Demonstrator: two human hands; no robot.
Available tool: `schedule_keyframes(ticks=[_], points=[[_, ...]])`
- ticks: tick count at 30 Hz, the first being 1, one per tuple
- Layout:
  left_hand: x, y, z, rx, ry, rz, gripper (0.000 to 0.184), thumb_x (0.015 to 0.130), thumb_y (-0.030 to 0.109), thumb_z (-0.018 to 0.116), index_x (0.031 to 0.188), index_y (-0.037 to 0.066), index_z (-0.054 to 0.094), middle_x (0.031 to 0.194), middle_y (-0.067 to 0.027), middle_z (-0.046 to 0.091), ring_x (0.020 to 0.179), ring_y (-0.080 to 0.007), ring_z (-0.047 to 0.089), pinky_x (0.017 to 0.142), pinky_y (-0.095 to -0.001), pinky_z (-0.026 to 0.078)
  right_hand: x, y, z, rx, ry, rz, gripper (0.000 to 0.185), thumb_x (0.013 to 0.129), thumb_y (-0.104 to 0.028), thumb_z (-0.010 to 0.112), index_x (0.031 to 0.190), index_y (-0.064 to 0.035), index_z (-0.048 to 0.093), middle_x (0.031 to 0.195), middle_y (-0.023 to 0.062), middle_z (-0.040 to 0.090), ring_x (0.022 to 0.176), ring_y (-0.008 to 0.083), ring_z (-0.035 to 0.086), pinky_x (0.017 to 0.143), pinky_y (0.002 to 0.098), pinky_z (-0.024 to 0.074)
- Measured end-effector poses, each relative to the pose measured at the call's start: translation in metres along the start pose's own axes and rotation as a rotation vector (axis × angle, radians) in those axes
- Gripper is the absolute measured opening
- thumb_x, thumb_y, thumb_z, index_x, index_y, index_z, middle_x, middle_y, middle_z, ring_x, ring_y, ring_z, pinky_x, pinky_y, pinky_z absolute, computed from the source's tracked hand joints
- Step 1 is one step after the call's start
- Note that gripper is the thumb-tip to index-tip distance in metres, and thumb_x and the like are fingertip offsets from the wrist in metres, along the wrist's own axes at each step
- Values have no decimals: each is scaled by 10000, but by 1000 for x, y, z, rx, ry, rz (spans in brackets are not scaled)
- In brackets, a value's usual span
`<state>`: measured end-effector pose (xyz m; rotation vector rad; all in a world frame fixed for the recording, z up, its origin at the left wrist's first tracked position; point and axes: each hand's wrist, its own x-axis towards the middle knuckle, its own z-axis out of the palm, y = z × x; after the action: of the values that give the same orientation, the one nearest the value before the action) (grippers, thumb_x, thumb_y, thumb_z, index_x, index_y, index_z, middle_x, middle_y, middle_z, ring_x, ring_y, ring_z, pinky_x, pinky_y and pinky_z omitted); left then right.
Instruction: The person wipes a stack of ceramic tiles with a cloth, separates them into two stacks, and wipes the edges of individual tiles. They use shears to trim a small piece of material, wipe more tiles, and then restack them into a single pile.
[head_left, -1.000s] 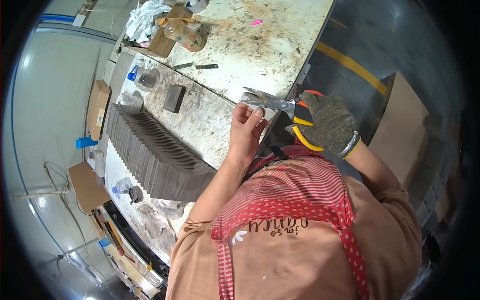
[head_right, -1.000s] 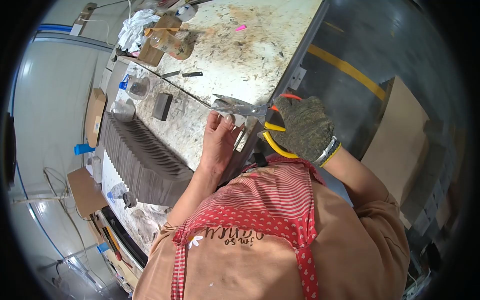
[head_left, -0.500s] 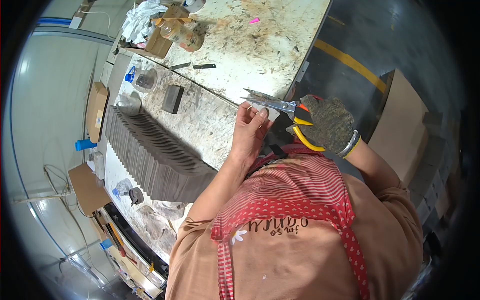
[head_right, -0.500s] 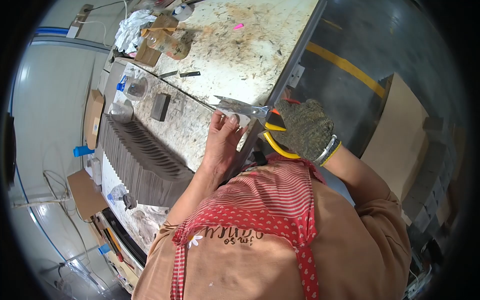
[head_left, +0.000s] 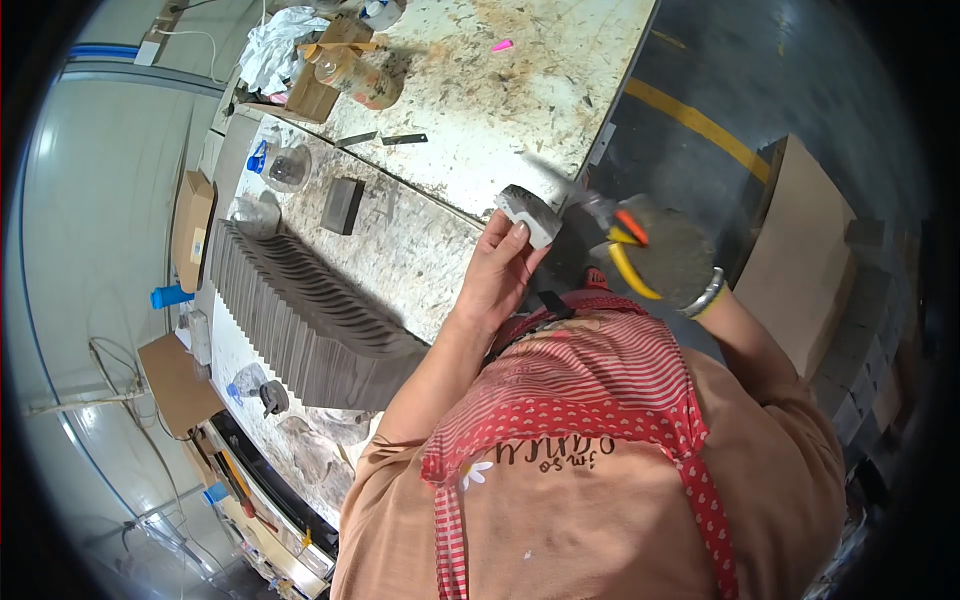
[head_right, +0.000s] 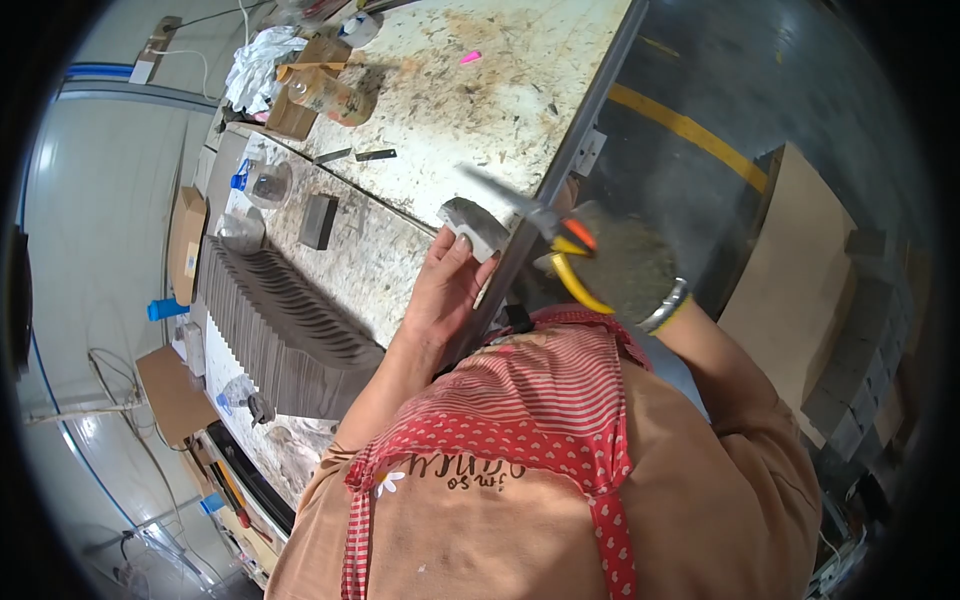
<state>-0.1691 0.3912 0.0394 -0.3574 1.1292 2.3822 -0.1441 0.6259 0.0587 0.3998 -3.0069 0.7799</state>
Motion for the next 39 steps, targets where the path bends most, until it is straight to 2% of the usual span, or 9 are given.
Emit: schedule_keyframes(ticks=[4, 14, 21, 25, 28, 30, 32, 36, 39], points=[[-7, 6, -19, -205, -196, -59, 459, 950, 153, 568, 1370, 59, 405, 1278, -98, 547, 1166, -209, 560, 985, -336, 488, -21, 37, -18, -51, 259, 278, 439, 771, -429, 724, 1025, -88, 619, 872, 172, 663, 793, 364, 627, 711, 435, 490], [-6, 11, -42, -524, -296, -39, 464, 957, 195, 529, 1362, 31, 375, 1291, -189, 506, 1099, -312, 555, 867, -370, 520, -38, 87, -43, -451, -231, 422, 427, 751, -392, 728, 1049, -118, 592, 909, 111, 662, 853, 308, 649, 730, 438, 499], [-21, 13, -59, -568, -319, 23, 482, 949, 250, 530, 1348, 15, 397, 1272, -162, 512, 1079, -276, 539, 860, -362, 489, -10, 61, -58, -530, 148, -259, 504, 683, -349, 787, 1084, -82, 638, 1070, 120, 660, 954, 291, 638, 832, 400, 468], [-37, 12, -73, -568, -279, 31, 449, 955, 240, 500, 1335, 17, 412, 1261, -149, 513, 1062, -271, 536, 851, -366, 490, -10, 44, -49, -451, 232, -140, 530, 685, -388, 789, 1073, -59, 641, 1048, 136, 662, 951, 299, 641, 782, 387, 490], [-46, 15, -82, -590, -264, 24, 428, 972, 245, 468, 1337, 27, 420, 1267, -152, 518, 1059, -270, 543, 843, -367, 493, -12, 31, -27, -158, -5, 111, 516, 794, -482, 700, 1069, -50, 640, 937, 109, 681, 804, 249, 652, 652, 321, 492], [-53, 15, -90, -583, -212, 14, 414, 984, 258, 449, 1333, 36, 433, 1278, -157, 519, 1052, -272, 551, 840, -362, 492, -19, 39, 13, 1216, -305, 513, 556, 898, -562, 545, 1037, -32, 636, 753, 68, 632, 629, 174, 569, 527, 264, 425], [-58, 16, -95, -574, -168, 14, 405, 992, 273, 436, 1330, 50, 445, 1281, -161, 523, 1048, -277, 557, 840, -364, 491, -11, 20, 37, 1629, -504, 124, 597, 934, -586, 463, 995, -15, 626, 664, 28, 540, 554, 122, 448, 496, 248, 359], [-64, 20, -95, -524, -100, 41, 405, 996, 292, 430, 1328, 61, 447, 1264, -165, 537, 1051, -280, 555, 826, -365, 491, -19, 27, 102, 1972, -631, 575, 609, 951, -567, 433, 954, 18, 604, 618, 34, 450, 535, 141, 405, 485, 265, 340], [-74, 20, -106, -444, -120, 52, 484, 941, 272, 530, 1328, 0, 429, 1237, -151, 536, 1053, -263, 549, 845, -368, 486, -22, 21, 86, 1991, -528, 224, 555, 934, -574, 463, 962, -34, 587, 629, 29, 447, 506, 133, 389, 459, 277, 339]])
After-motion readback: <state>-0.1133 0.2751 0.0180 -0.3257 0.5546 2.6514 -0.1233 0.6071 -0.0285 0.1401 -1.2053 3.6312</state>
